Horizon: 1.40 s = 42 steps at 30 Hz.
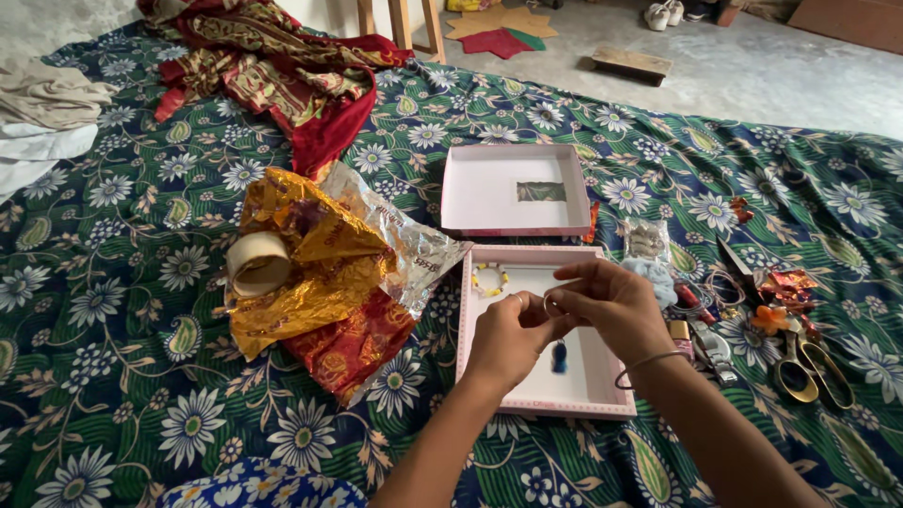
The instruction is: The person opens a pink gift box and places several small items inside one at a time, including a beaded bracelet, a keychain, a wristwatch, hair ties, a scrunchie, and a small bag of beads. The items are arranged neatly within the box.
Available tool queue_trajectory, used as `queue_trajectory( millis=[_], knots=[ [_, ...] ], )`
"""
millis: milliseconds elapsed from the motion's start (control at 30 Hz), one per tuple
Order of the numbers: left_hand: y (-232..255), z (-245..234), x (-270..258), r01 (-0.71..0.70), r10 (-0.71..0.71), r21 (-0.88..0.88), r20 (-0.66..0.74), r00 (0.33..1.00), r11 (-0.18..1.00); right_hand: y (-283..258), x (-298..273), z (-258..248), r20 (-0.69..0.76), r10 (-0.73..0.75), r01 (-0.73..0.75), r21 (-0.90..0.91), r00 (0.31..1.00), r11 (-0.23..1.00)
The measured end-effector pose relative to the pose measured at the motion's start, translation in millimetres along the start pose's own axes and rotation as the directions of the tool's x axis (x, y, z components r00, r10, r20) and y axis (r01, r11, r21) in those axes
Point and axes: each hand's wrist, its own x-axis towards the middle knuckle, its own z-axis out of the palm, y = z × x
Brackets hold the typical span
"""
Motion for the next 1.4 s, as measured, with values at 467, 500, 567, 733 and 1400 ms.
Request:
queue_trajectory(
  millis=[467, 500, 567, 733, 1400],
  knots=[
    [1, -2, -1, -0.002, -0.002, -0.108, -0.033, 0.999, 0.994, -17, -4, 9, -0.069, 0.023, -0.021, 0.025, 0.997, 0.999],
    [-1, -3, 0, 0.009, -0.012, -0.133, -0.019, 1.0, 0.991, -18, -5, 9, -0.073, 0.025, -0.024, 0.024, 0.997, 0.999],
    [-5, -5, 2, 0.028, -0.024, -0.136, 0.029, 0.999, 0.99, -20, -8, 10, -0.099, 0.05, -0.05, -0.006, 0.994, 0.999],
    [-5, -8, 3, 0.072, -0.064, -0.108, 0.079, 0.995, 0.992, -20, -9, 10, -0.106, 0.066, -0.065, 0.01, 0.992, 0.998],
    [0, -18, 9, 0.127, -0.157, -0.507, -0.015, 0.988, 0.852, 1, -20, 9, 0.109, 0.285, -0.299, 0.148, 0.952, 0.943]
  ],
)
